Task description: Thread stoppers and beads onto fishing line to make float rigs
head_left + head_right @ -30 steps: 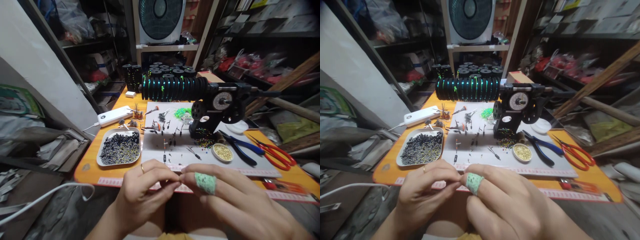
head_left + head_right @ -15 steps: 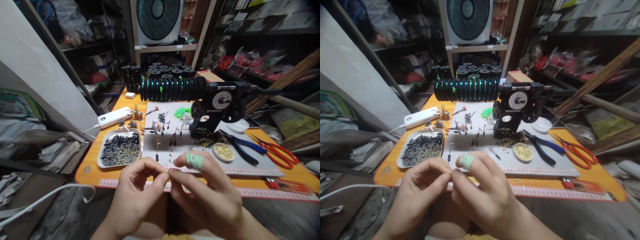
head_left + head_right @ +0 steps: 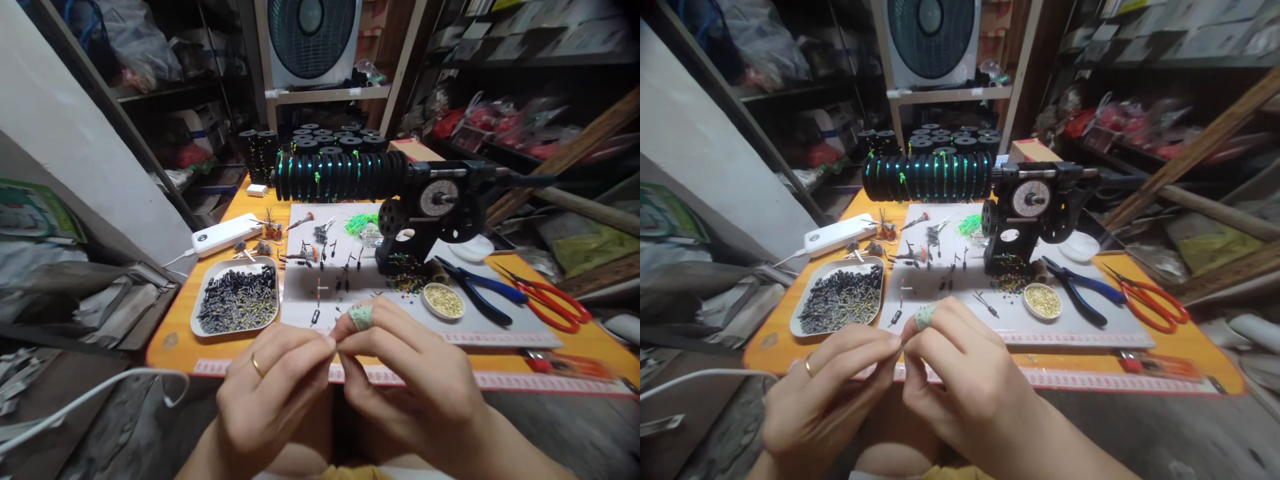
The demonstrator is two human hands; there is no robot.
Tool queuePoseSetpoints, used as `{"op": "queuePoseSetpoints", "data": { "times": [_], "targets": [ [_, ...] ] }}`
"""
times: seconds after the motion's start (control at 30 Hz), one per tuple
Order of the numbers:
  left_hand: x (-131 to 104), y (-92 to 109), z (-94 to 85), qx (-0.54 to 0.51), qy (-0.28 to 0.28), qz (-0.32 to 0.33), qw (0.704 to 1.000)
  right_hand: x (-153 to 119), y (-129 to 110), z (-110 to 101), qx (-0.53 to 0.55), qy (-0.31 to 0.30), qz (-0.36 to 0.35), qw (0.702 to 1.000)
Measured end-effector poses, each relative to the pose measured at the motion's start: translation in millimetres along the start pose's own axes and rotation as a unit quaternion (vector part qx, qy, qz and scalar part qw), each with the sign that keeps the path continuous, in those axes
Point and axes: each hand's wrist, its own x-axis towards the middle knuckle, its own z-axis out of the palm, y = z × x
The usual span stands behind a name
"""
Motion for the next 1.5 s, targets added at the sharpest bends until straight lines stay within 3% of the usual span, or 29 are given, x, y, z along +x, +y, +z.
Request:
{"op": "queuePoseSetpoints", "data": {
  "times": [0.1, 0.17, 0.23, 0.33, 0.4, 0.5, 0.6, 0.7, 0.83, 0.93, 1.1, 1.17, 1.37, 1.5],
  "targets": [
    [-0.3, -1.9, -4.1, 0.053, -0.016, 0.064, 0.996, -0.2, -0.7, -2.2, 0.009, -0.024, 0.005, 1.0],
    [0.0, -1.4, -3.8, 0.051, -0.021, 0.071, 0.996, -1.1, -0.1, -2.0, 0.002, -0.037, 0.004, 0.999],
    [1.5, 1.0, -0.7, 0.015, -0.012, 0.007, 1.0, -3.0, 1.1, 0.0, -0.021, -0.039, 0.001, 0.999],
    [4.6, 6.1, 5.5, -0.081, 0.019, -0.172, 0.982, -6.5, 2.6, 4.5, -0.032, -0.036, 0.008, 0.999],
    [5.8, 7.5, 8.2, -0.183, 0.03, -0.283, 0.941, -7.2, 2.2, 6.9, -0.001, -0.041, 0.023, 0.999],
    [3.7, 3.9, 9.2, -0.352, 0.017, -0.379, 0.856, -5.5, 0.2, 8.8, 0.042, -0.042, 0.041, 0.997],
    [-2.0, -2.6, 9.4, -0.467, 0.004, -0.408, 0.784, -5.0, -0.6, 11.0, 0.038, -0.015, 0.029, 0.999],
    [-6.1, -5.3, 10.5, -0.505, 0.01, -0.415, 0.757, -9.4, -0.7, 13.8, 0.0, 0.02, 0.003, 1.0],
    [-5.1, 0.5, 11.4, -0.464, 0.037, -0.413, 0.783, -14.0, -4.8, 14.5, 0.006, 0.051, 0.032, 0.998],
    [-4.8, 6.9, 10.6, -0.385, 0.055, -0.391, 0.834, -12.0, -8.6, 12.9, 0.086, 0.045, 0.101, 0.99],
    [-12.9, 11.3, 8.3, -0.266, 0.019, -0.297, 0.917, -12.9, -7.8, 11.9, 0.137, 0.047, 0.172, 0.974],
    [-17.0, 12.3, 8.5, -0.258, 0.021, -0.292, 0.921, -15.9, -6.5, 12.6, 0.153, 0.044, 0.201, 0.967],
    [-21.8, 18.6, 13.5, -0.299, 0.105, -0.35, 0.882, -22.6, -3.9, 16.9, 0.189, 0.035, 0.239, 0.952],
    [-17.5, 18.2, 9.7, -0.209, 0.06, -0.33, 0.918, -24.4, -2.7, 19.0, 0.187, 0.039, 0.244, 0.951]
  ]
}}
